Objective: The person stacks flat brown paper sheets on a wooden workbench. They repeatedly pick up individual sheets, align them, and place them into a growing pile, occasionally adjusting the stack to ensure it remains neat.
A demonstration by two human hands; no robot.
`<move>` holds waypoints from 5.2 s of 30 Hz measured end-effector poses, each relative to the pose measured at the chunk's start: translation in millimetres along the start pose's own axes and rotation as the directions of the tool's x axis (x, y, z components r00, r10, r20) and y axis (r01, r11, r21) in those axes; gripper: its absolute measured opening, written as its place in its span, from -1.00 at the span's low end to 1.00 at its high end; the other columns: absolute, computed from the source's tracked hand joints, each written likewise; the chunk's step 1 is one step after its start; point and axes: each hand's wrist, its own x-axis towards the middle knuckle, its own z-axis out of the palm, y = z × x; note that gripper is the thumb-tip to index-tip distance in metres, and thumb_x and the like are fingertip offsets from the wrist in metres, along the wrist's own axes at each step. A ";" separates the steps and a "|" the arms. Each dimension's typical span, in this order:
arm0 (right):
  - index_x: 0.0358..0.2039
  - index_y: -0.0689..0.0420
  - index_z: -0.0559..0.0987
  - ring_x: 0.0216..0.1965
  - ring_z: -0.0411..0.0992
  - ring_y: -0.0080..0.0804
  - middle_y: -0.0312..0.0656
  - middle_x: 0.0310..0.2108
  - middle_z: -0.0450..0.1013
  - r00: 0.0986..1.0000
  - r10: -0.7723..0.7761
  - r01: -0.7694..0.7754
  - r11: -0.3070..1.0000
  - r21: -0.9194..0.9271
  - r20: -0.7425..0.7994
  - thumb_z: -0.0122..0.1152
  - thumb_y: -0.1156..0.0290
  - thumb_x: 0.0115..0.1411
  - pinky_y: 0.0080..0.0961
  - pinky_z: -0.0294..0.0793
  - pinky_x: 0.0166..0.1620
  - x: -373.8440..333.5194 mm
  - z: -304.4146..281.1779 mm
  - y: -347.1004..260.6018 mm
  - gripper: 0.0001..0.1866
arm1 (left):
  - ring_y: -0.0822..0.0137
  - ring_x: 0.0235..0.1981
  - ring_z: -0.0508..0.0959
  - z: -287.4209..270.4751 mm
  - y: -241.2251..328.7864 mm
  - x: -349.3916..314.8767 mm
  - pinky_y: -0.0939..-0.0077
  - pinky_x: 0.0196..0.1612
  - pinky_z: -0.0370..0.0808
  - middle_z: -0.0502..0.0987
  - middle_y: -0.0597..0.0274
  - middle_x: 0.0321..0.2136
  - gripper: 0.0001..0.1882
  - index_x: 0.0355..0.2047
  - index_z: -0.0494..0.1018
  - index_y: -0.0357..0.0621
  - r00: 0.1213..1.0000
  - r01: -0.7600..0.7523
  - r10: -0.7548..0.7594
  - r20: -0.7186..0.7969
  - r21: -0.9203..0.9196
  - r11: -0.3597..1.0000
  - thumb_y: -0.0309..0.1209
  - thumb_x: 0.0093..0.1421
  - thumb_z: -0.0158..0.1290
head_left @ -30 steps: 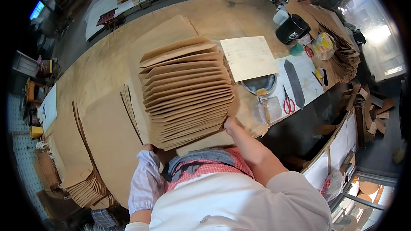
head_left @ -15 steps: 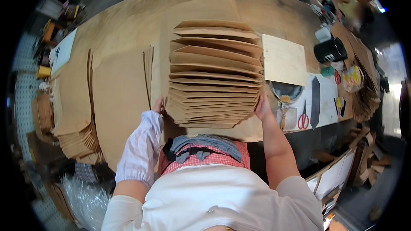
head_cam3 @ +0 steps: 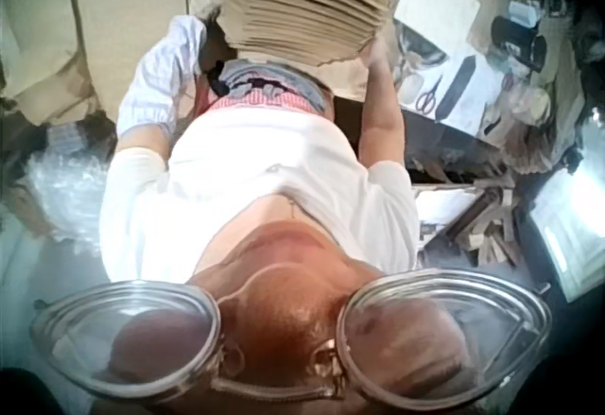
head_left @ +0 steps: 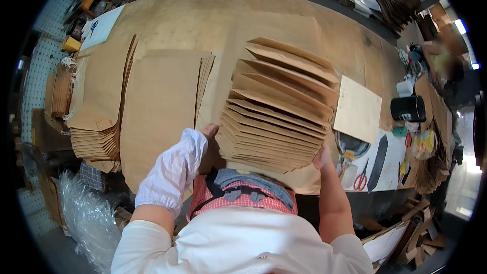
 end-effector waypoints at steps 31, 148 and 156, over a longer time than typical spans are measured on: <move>-0.23 0.09 0.40 -0.32 0.34 -0.48 -0.26 -0.37 0.36 0.944 0.246 -0.330 0.757 -0.565 -0.222 0.05 0.45 -0.06 -0.44 0.39 -0.29 76.3 -25.1 -38.1 -0.70 | 0.26 -0.35 0.50 1.3 124.0 -3.8 0.42 -0.26 0.43 0.48 0.11 -0.35 -0.56 -0.20 0.35 -0.26 0.985 0.049 0.063 0.159 -0.616 0.787 -0.17 0.02 -0.12; -0.13 0.23 0.34 -0.16 0.24 -0.23 0.03 -0.23 0.29 0.661 -0.038 0.634 -0.505 -0.585 0.749 0.02 0.29 -0.10 -0.40 0.21 -0.12 -37.7 237.3 -5.5 -0.52 | -0.04 0.08 0.06 97.4 142.1 -176.8 -0.13 0.03 -0.07 0.12 0.03 0.06 -0.37 0.05 0.16 0.12 0.621 -0.289 0.779 0.081 0.948 0.133 0.09 -0.01 -0.18; 0.13 0.10 -0.02 0.07 0.04 -0.01 0.12 0.09 -0.04 0.706 -0.686 -0.321 -0.089 -0.943 -0.176 -0.22 0.06 0.08 -0.25 0.09 0.05 2.9 127.6 40.1 -0.35 | -0.10 0.10 0.00 104.5 138.3 -176.3 -0.10 0.06 -0.11 0.01 -0.02 0.10 -0.31 0.08 0.10 0.10 0.665 -0.252 0.744 0.065 0.957 0.142 0.09 -0.04 -0.15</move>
